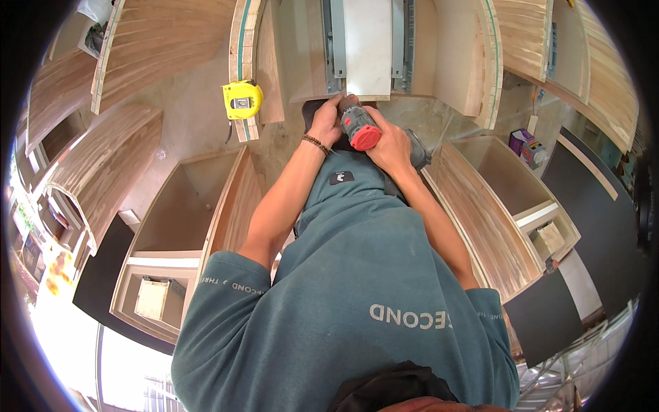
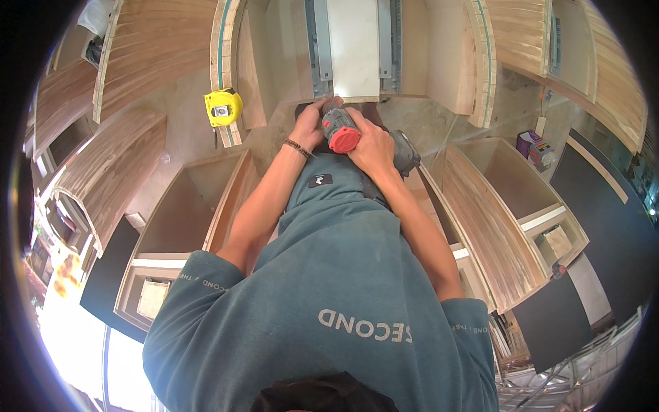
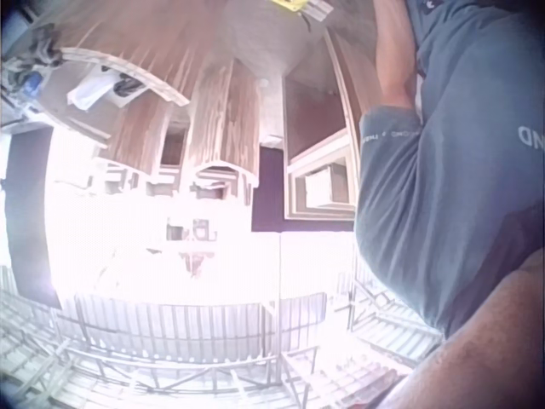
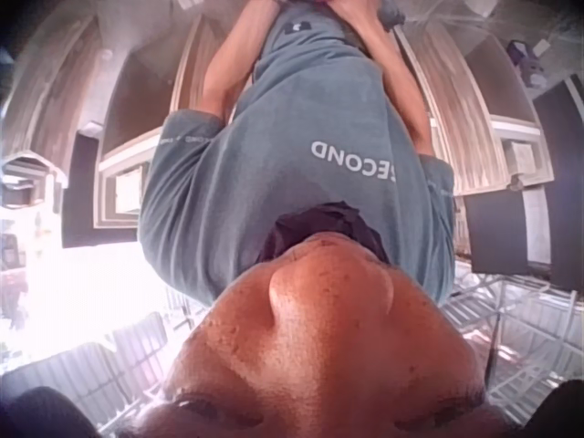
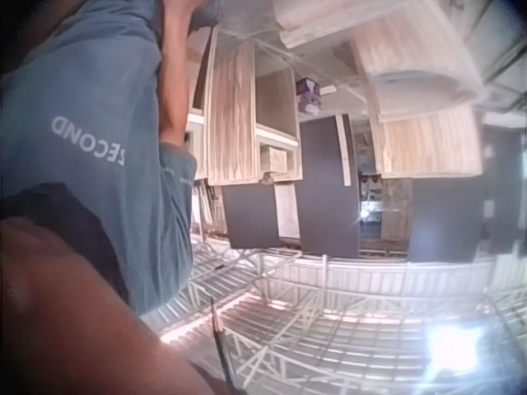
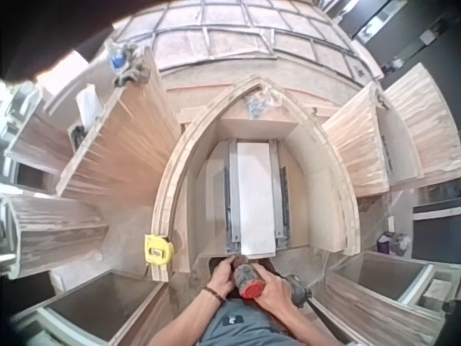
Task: The person installs a white drawer into a wooden cabinet carcass, aligning it with metal slides and securing it with a cordless drill. They then measure the cabinet interior with a tape measure and mark it with a pen before placing another drawer into the unit.
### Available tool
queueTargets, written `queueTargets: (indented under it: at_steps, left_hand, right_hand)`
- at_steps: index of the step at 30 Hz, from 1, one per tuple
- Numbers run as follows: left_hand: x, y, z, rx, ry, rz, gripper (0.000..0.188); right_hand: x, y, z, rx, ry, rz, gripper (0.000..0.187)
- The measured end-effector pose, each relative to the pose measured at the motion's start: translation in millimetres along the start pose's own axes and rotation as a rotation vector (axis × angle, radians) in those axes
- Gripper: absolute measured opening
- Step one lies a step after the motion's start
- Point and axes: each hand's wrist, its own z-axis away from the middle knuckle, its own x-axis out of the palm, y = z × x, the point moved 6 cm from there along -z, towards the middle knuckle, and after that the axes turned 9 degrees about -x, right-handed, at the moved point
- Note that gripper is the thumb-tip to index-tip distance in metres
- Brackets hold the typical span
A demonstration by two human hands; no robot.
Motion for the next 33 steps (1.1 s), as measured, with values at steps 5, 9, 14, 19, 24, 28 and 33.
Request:
queueTargets:
  at_steps: [5,9,14,19,24,28,33]
  left_hand:
    - [0.6,3.0,2.6,-0.004,-0.009,0.016,0.033]
    - [4.5,0.3,3.9,-0.022,-0.095,0.083,0.032]
    - [14.0,-3.2,12.0,-0.03,-0.08,0.113,0.029]
    - [17.5,-4.7,14.8,-0.053,-0.077,0.149,0.03]
    - [17.6,-5.0,15.0,-0.045,-0.09,0.126,0.031]
    - [32.5,-7.1,51.4,-0.041,0.067,-0.019,0.038]
    - [52.0,-7.4,98.7,0.074,0.179,-0.219,0.057]
  right_hand:
    - [15.4,8.8,-18.0,0.016,-0.055,0.044,0.056]
    - [17.0,9.0,-25.3,0.037,-0.08,0.064,0.056]
    - [15.6,9.6,-27.0,0.03,-0.093,0.056,0.055]
    - [13.9,6.6,-29.2,0.021,-0.101,0.055,0.055]
    - [13.3,1.8,-34.4,0.053,-0.14,0.069,0.05]
    - [11.5,-4.9,-42.9,0.052,-0.19,0.161,0.05]
    - [10.4,-20.9,-54.9,0.12,-0.349,0.316,0.049]
